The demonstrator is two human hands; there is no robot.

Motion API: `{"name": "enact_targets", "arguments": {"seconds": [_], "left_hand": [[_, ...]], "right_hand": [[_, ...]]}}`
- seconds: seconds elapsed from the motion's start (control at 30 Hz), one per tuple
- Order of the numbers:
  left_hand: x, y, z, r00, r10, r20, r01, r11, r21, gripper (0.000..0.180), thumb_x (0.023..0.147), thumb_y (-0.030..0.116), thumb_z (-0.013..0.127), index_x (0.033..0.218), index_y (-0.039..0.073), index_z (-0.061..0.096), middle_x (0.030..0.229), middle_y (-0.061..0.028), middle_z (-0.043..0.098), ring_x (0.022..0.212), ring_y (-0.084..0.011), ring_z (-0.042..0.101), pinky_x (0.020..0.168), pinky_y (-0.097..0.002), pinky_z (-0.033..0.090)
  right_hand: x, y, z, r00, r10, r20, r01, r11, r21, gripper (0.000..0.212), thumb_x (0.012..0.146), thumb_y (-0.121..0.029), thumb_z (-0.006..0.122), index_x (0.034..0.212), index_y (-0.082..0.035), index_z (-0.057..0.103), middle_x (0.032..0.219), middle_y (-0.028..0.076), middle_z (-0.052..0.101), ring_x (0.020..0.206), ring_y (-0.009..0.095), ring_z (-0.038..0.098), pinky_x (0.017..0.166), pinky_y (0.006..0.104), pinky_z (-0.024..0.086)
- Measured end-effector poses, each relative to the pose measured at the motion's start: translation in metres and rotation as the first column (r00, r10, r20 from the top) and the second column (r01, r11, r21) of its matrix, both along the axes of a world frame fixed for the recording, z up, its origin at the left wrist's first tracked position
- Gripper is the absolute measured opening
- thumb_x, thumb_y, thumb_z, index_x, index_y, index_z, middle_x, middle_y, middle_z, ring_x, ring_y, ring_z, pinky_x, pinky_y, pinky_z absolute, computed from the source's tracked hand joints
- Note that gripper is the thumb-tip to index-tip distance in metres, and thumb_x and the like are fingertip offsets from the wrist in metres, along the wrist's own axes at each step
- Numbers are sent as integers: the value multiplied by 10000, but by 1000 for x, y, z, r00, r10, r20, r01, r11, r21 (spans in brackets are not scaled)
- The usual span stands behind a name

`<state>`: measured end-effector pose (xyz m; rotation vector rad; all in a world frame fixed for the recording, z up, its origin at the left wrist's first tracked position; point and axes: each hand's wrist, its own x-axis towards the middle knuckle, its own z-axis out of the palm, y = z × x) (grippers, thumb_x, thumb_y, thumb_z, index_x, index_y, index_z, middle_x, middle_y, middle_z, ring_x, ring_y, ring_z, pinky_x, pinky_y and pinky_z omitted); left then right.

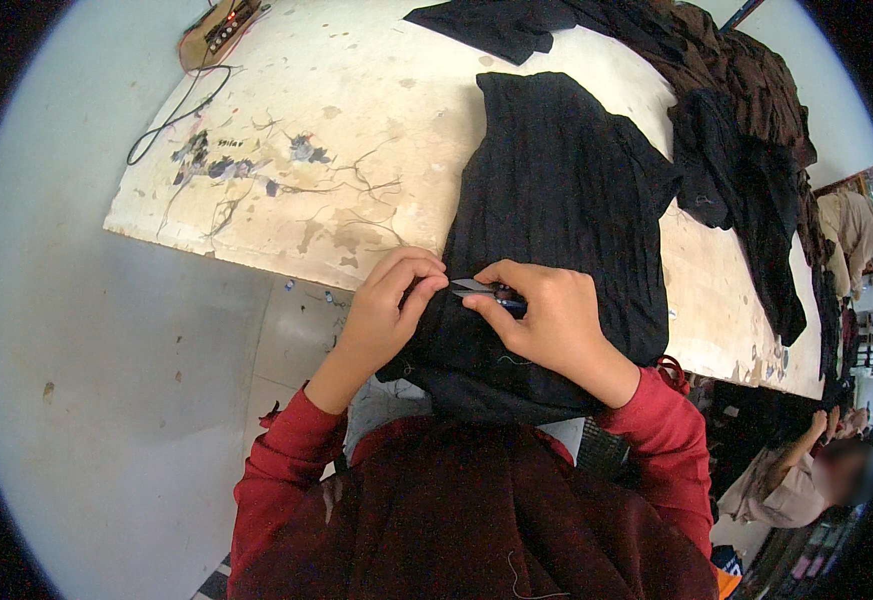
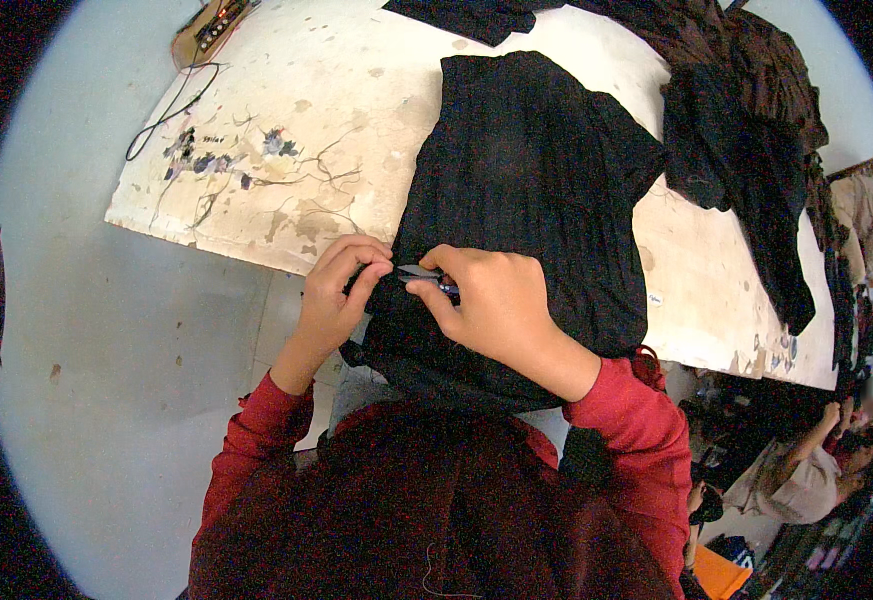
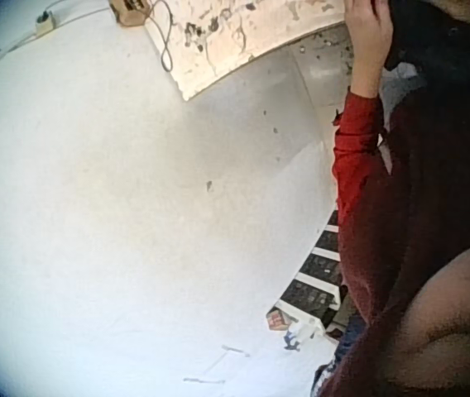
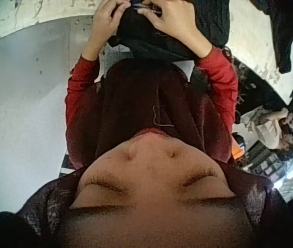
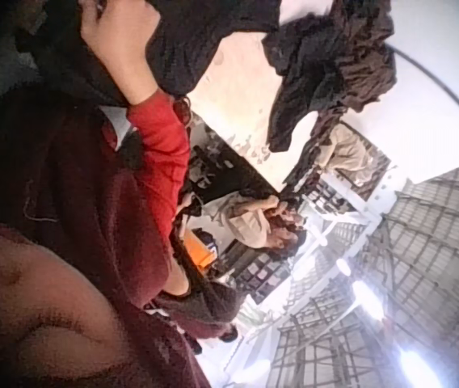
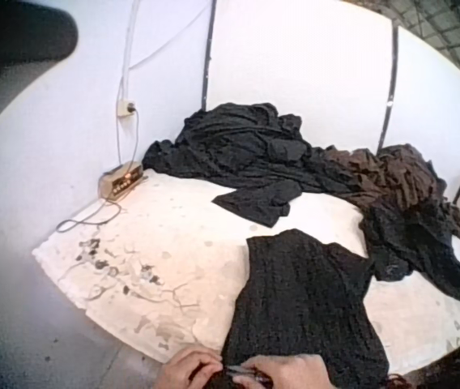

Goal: The person uses a small blade to cut a black garment laid on a table. They repeatedly lift and reposition the fabric to access different areas, making small cuts along seams and edges. The garment is manipulated throughout the process to expose new sections for cutting.

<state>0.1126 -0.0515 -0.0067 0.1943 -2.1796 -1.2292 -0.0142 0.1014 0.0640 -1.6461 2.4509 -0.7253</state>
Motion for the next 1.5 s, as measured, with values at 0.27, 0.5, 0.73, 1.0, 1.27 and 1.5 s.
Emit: {"name": "enact_targets", "arguments": {"seconds": [0.27, 0.5, 0.73, 1.0, 1.27, 1.5], "left_hand": [[-1, -1, -2, 1000, -1, -3, 1, 1000, 5, 55, 886, 35, 631, 915, -9, 617, 960, -119, 637, 921, -269, 629, 825, -337, 488], [12, -43, -1, 737, 638, -223, -667, 740, -87, 194, 928, 103, 624, 1087, -7, 638, 1126, -124, 648, 1071, -300, 601, 973, -410, 443], [21, -19, 14, 971, 238, -33, -236, 915, -329, 293, 836, 122, 715, 1109, 32, 659, 1188, -108, 632, 1172, -327, 554, 1027, -433, 391], [8, 11, 0, 985, 148, 90, -112, 940, -323, 141, 805, 127, 737, 864, 25, 659, 1012, -61, 657, 1040, -271, 595, 928, -397, 438], [4, 7, 4, 990, -4, 139, -5, 998, 64, 86, 894, 67, 621, 885, -18, 633, 987, -104, 641, 952, -234, 607, 860, -324, 464], [7, 4, 4, 994, -57, 95, 31, 965, 260, 112, 926, 87, 615, 917, -23, 630, 984, -88, 632, 907, -202, 603, 808, -292, 468]], "right_hand": [[1, -3, -9, 999, 27, -45, -27, 1000, -14, 226, 827, -338, 713, 869, -117, 696, 715, 91, 693, 613, 287, 677, 533, 383, 513], [-13, 14, -12, 949, -180, 257, 216, 969, -122, 271, 792, -358, 773, 923, -129, 710, 720, 50, 678, 673, 233, 696, 605, 327, 525], [-27, 38, -35, 892, -161, 422, 253, 952, -172, 309, 772, -250, 811, 979, -46, 707, 825, 73, 665, 754, 169, 646, 695, 278, 503], [-40, 48, -36, 939, -95, 330, 159, 972, -173, 281, 764, -247, 809, 931, -43, 710, 859, 92, 681, 783, 236, 668, 715, 307, 510], [-52, 63, -37, 942, -112, 317, 152, 983, -104, 311, 762, -271, 808, 940, -39, 702, 882, 102, 683, 798, 248, 673, 725, 322, 508], [-21, 33, 4, 949, -126, 290, 125, 992, 22, 311, 756, -234, 819, 993, -71, 704, 773, 62, 677, 703, 137, 653, 649, 257, 484]]}}
